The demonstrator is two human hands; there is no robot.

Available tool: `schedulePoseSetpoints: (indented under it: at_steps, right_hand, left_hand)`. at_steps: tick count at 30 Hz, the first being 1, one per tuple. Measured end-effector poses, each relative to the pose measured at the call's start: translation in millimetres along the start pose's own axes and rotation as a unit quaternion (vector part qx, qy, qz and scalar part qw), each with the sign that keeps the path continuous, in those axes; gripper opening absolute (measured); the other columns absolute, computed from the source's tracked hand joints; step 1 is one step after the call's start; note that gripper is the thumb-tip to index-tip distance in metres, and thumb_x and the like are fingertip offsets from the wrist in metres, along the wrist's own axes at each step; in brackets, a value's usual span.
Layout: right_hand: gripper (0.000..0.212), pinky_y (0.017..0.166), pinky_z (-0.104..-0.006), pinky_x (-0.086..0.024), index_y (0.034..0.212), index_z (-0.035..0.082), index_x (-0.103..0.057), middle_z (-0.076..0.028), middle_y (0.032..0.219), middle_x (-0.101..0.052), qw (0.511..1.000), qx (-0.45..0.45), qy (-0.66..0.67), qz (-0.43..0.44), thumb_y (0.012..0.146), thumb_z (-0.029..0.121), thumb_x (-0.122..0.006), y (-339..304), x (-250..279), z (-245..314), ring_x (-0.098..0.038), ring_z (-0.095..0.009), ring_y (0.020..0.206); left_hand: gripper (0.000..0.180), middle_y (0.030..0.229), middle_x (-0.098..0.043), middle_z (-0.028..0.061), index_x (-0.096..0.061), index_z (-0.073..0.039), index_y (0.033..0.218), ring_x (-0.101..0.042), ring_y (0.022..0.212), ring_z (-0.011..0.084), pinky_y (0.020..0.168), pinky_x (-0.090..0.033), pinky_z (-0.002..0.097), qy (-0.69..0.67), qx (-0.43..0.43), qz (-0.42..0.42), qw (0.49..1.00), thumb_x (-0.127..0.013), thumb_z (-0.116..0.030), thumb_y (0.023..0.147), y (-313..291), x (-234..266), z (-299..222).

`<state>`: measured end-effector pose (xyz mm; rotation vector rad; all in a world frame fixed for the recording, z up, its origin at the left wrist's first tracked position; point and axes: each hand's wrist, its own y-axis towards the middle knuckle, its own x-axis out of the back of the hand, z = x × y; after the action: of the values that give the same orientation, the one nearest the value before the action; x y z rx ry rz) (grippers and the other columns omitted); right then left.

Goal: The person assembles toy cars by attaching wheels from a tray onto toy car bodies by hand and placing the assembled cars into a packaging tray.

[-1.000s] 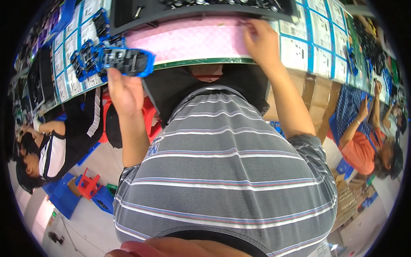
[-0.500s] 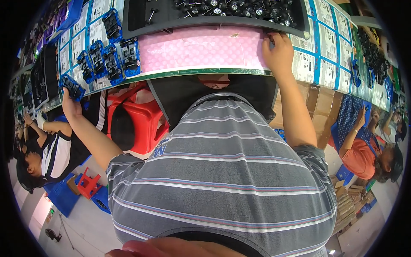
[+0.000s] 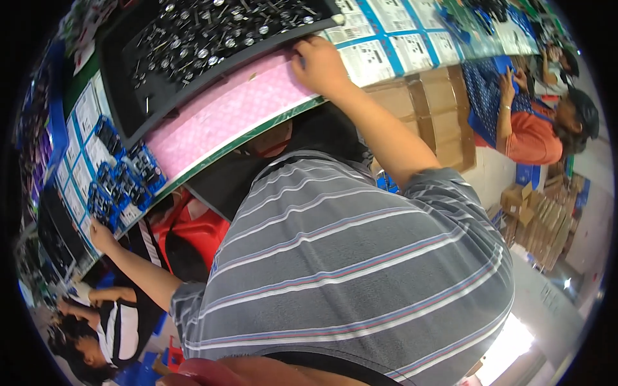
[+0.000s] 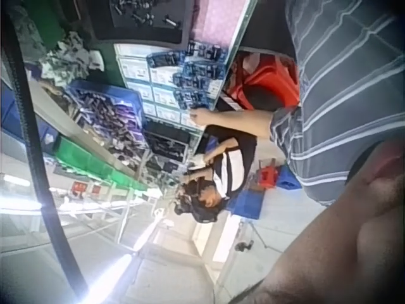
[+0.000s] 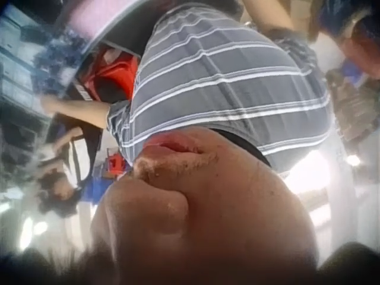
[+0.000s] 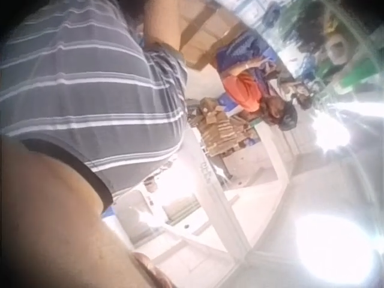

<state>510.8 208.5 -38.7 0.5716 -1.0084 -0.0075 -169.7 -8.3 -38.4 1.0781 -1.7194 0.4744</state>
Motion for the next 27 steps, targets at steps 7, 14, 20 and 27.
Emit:
schedulePoseSetpoints:
  at_steps: [7, 14, 20, 27]
  right_hand:
    - [0.02, 0.074, -0.0428, -0.053, 0.095, 0.002, -0.069, -0.017, 0.09, -0.066, 0.999, 0.021, 0.009, -0.022, 0.077, 0.01, -0.067, -1.5, 8.1, 0.6, -0.063, -0.036, 0.083]
    - [0.015, 0.068, -0.0346, -0.053, 0.092, 0.006, -0.071, -0.011, 0.084, -0.069, 0.97, -0.05, 0.05, -0.231, 0.077, 0.008, -0.067, -7.5, 86.1, -65.1, -0.067, -0.027, 0.076]
    - [0.044, 0.092, -0.0427, -0.051, 0.116, 0.005, -0.062, -0.021, 0.132, -0.054, 0.95, -0.166, -0.23, -0.13, 0.073, 0.007, -0.069, -0.5, 193.0, -262.3, -0.058, -0.037, 0.114]
    - [0.056, 0.098, -0.0421, -0.047, 0.123, 0.004, -0.057, -0.021, 0.125, -0.059, 0.987, -0.109, -0.048, 0.105, 0.069, 0.014, -0.071, 11.1, 268.8, -232.4, -0.054, -0.041, 0.119]
  left_hand:
    - [0.034, 0.097, -0.065, 0.019, -0.069, 0.002, 0.11, -0.063, 0.083, 0.0303, 0.075, -0.051, 0.0382, -0.071, -0.238, -0.139, 0.959, -0.062, -0.027, 0.095, -184.7, 16.2, -148.4]
    - [0.025, 0.087, -0.055, 0.009, -0.063, 0.004, 0.116, -0.052, 0.072, 0.0183, 0.062, -0.041, 0.0288, -0.239, -0.347, 0.166, 0.891, -0.061, -0.009, 0.094, -303.5, -13.3, -214.0]
    - [0.024, 0.09, -0.056, 0.005, -0.063, 0.003, 0.116, -0.052, 0.077, 0.0122, 0.066, -0.042, 0.0245, -0.339, -0.264, 0.226, 0.874, -0.059, -0.01, 0.097, -331.8, -48.7, -220.9]
    - [0.023, 0.09, -0.057, 0.003, -0.063, 0.003, 0.116, -0.051, 0.073, 0.0079, 0.064, -0.042, 0.0203, -0.397, -0.245, 0.298, 0.833, -0.06, -0.005, 0.095, -365.5, -59.3, -257.2]
